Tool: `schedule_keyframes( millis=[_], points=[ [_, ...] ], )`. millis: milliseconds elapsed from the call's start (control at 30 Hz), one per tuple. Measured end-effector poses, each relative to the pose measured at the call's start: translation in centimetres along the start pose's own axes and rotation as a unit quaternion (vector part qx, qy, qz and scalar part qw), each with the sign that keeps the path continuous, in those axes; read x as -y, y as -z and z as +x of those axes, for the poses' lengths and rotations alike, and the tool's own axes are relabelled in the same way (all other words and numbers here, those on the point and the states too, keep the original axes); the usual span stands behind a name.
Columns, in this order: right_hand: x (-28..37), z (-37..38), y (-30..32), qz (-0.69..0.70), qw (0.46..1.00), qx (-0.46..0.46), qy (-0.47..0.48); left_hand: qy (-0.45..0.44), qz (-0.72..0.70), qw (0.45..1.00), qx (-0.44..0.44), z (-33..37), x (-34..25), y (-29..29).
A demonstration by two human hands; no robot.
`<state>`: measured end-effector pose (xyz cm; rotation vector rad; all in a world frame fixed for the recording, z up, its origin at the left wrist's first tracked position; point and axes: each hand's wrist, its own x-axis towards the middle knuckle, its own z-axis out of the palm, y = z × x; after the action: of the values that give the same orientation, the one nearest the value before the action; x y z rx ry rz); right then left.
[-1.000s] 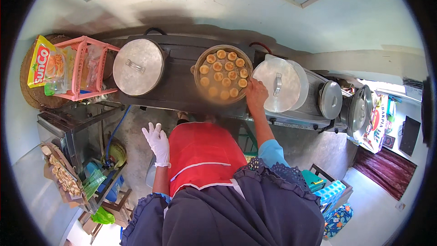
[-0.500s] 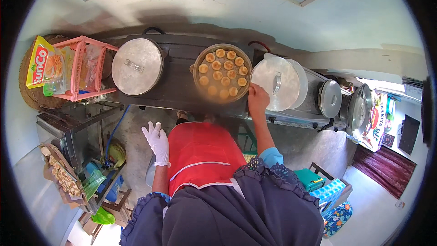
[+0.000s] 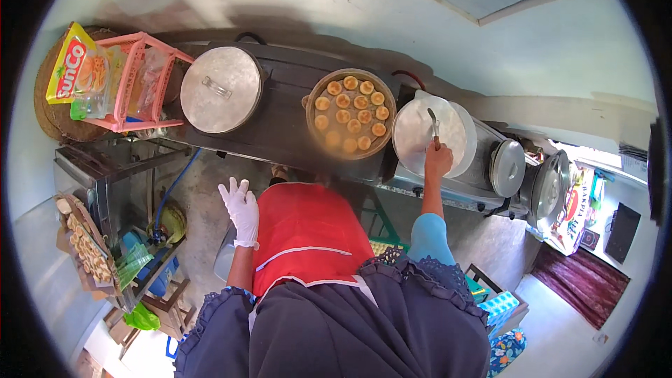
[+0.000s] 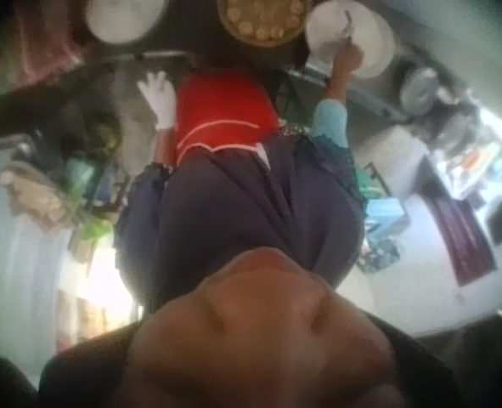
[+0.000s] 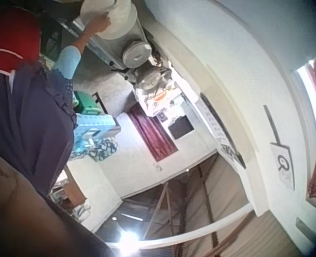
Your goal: The person shapes dough into balls by hand, places them into a circular baking pan on a stove, covers the pan with a lid, and then uses a spatula to transfer the cooked pastries onto a paper-lined tray.
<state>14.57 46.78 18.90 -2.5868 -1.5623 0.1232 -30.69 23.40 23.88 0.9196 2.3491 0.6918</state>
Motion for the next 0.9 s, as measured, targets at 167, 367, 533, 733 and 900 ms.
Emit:
schedule_keyframes(
  millis=[167, 367, 533, 733, 900],
  points=[
    [0.6, -0.1, -0.3, 0.025, 0.997, -0.044, 0.057, -0.007, 0.008, 1.000, -0.013, -0.5, 1.2, -0.2],
    [0.6, 0.0, 0.0, 0.017, 0.992, -0.085, 0.092, -0.009, 0.011, 1.000, -0.024, -0.6, 1.4, -0.5],
    [7.2, -3.9, 0.8, 0.150, 0.971, -0.020, 0.184, -0.003, -0.012, 0.999, -0.040, -0.8, 3.3, -1.2],
    [15.3, -6.7, -2.6, 0.170, 0.954, 0.019, 0.248, -0.021, -0.008, 0.999, -0.033, -1.0, 1.0, -0.3],
    [13.7, -4.4, -0.2, 0.161, 0.955, -0.044, 0.243, -0.090, 0.104, 0.990, 0.011, -0.6, -2.7, 0.7]
  ],
)
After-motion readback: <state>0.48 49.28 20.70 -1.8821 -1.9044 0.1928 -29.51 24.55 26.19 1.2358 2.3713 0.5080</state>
